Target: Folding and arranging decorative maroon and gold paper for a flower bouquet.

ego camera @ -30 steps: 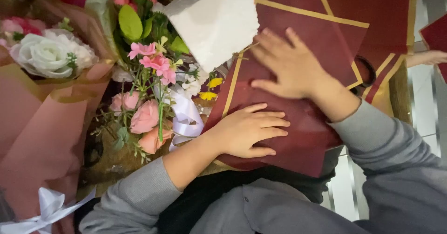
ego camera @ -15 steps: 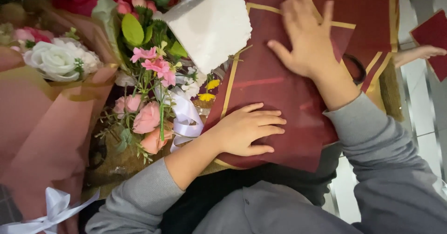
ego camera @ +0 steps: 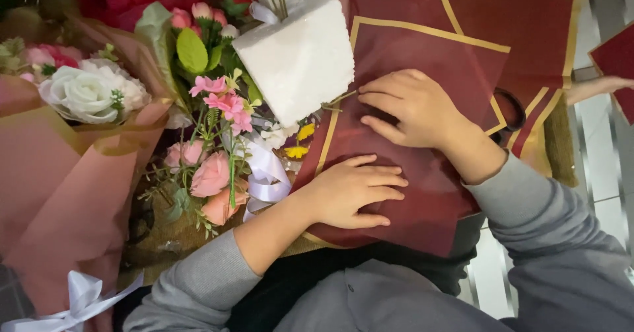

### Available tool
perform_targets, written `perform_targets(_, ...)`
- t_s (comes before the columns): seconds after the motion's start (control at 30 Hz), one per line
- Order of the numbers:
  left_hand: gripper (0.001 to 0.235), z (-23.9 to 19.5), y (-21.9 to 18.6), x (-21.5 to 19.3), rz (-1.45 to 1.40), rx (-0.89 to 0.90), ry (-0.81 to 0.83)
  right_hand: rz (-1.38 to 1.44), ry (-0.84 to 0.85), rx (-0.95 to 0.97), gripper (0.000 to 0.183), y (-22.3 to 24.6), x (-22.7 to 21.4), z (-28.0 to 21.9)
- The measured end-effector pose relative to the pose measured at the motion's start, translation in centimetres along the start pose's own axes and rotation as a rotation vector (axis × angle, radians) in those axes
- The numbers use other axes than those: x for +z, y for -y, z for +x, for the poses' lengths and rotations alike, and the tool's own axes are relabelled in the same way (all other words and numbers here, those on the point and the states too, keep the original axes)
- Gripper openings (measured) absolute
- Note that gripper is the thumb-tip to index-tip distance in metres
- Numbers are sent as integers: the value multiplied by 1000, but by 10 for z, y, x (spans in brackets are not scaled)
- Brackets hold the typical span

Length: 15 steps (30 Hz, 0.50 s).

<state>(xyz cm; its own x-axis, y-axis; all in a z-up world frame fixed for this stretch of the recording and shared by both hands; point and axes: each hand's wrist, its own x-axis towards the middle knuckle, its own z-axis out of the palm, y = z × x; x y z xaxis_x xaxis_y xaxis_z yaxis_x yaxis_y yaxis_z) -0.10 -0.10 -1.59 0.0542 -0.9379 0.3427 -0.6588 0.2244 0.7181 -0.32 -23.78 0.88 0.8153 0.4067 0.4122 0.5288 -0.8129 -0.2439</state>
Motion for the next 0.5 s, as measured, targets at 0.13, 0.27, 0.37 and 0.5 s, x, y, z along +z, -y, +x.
perform_targets(0.13,35,2,-2,-6,44,-2,-50,4,22,21,28,2,-5,3)
perform_targets(0.27,20,3,-1,-30,241,4,-361,48,8,64,22,0,-11,8)
perform_targets(0.37,19,-1,4,-53,482,-80,-531,59,-14,76,19,0,-12,9)
perform_targets(0.5,24,-12,11,-74,791,-227,-629,97,-74,87,18,2,-9,9)
